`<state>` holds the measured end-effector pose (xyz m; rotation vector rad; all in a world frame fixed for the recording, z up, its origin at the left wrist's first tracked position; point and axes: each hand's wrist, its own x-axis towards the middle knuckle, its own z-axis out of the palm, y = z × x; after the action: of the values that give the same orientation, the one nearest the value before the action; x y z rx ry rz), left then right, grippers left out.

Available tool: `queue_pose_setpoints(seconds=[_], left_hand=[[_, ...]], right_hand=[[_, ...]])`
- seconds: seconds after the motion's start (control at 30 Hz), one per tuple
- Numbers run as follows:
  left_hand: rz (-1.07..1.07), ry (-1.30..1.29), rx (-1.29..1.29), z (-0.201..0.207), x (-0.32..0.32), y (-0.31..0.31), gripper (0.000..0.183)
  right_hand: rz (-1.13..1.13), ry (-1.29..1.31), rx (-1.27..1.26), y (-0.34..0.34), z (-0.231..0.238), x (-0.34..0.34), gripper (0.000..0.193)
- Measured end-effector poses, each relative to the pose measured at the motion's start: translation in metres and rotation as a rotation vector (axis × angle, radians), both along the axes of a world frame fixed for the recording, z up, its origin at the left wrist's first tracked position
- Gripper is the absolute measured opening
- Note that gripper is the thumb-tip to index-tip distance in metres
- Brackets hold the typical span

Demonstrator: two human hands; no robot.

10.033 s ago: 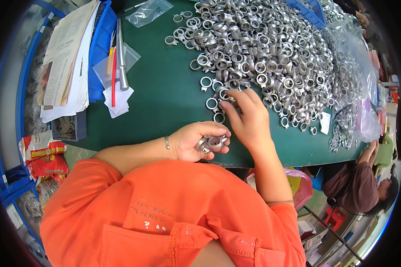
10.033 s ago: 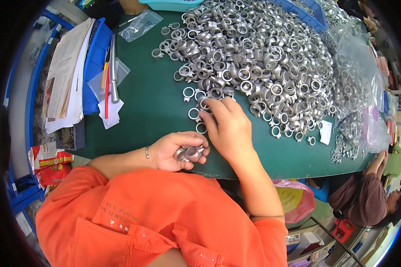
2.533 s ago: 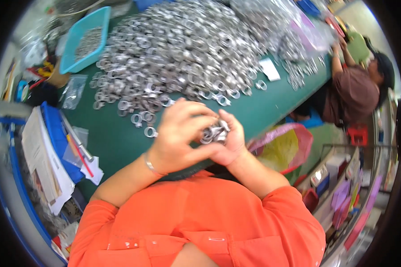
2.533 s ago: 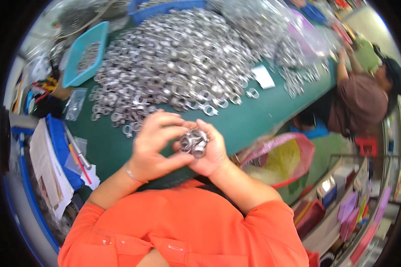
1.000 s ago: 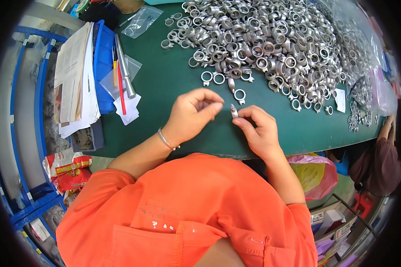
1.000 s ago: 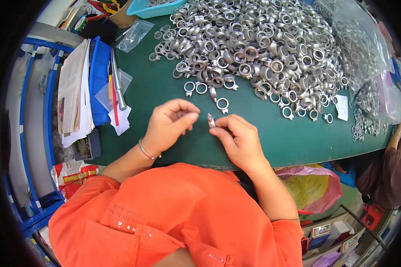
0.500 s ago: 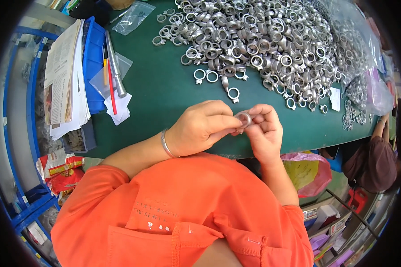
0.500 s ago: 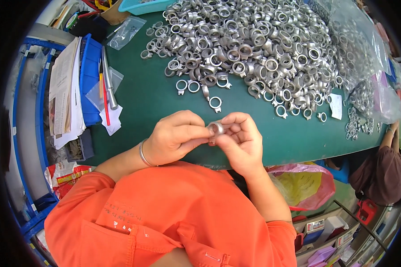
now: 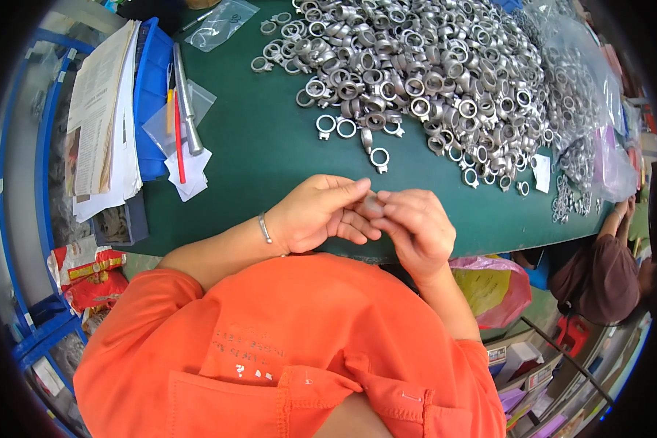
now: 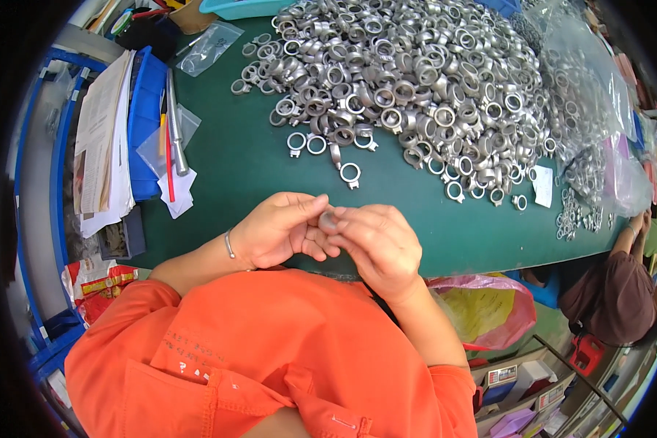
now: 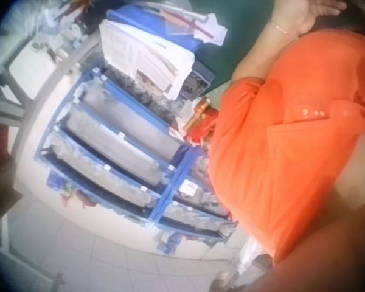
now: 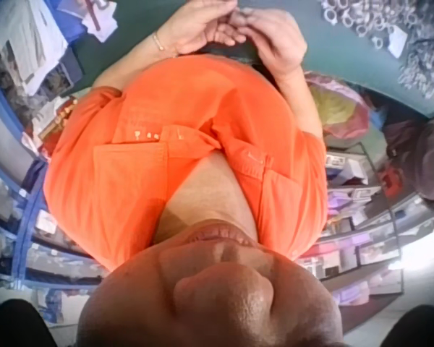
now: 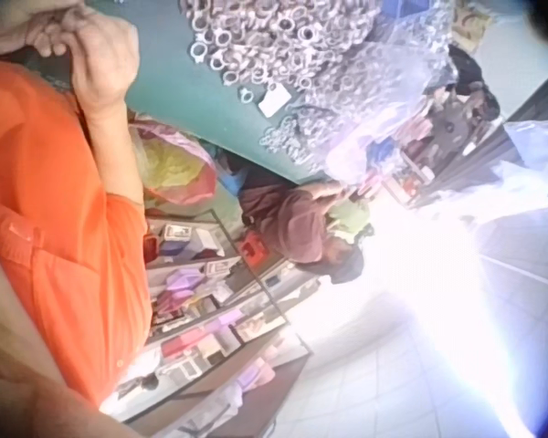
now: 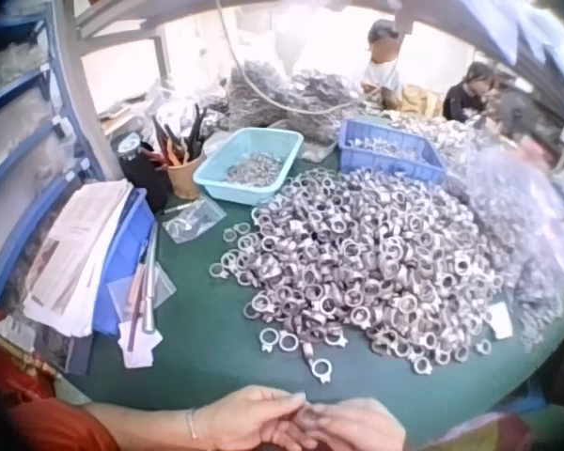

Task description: The person picks up metal rings from a large pile on a table, holds them to check their condition, and places them into different containers or bags. The person handles the rings one at a time, turning them over between their fingers before sorting them.

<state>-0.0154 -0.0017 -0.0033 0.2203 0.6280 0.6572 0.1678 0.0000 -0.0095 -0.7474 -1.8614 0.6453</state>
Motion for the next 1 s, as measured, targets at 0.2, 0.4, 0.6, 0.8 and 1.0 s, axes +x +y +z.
queue_pose_setpoints(seconds=[0.2, 0.4, 0.6, 0.8, 1.0], left_hand=[[0.061, 0.21, 0.046, 0.002, -0.003, -0.002, 0.019], [0.126, 0.259, 0.066, 0.0, -0.005, 0.0, 0.011], [0.119, 0.394, 0.294, -0.004, -0.001, -0.001, 0.013], [0.256, 0.704, 1.019, 0.0, 0.004, -0.003, 0.013], [0.299, 0.816, 1.067, 0.004, 0.003, -0.002, 0.014]], right_hand=[[-0.177, -0.123, -0.01, 0.014, -0.006, -0.003, 0.017], [-0.153, -0.353, -0.23, 0.036, -0.019, -0.01, 0.015], [0.087, -0.048, -0.277, 0.023, -0.008, -0.002, 0.017], [-0.008, 0.238, -0.646, 0.005, -0.006, -0.005, 0.018], [0.209, 0.554, -0.833, 0.003, 0.0, -0.009, 0.031]])
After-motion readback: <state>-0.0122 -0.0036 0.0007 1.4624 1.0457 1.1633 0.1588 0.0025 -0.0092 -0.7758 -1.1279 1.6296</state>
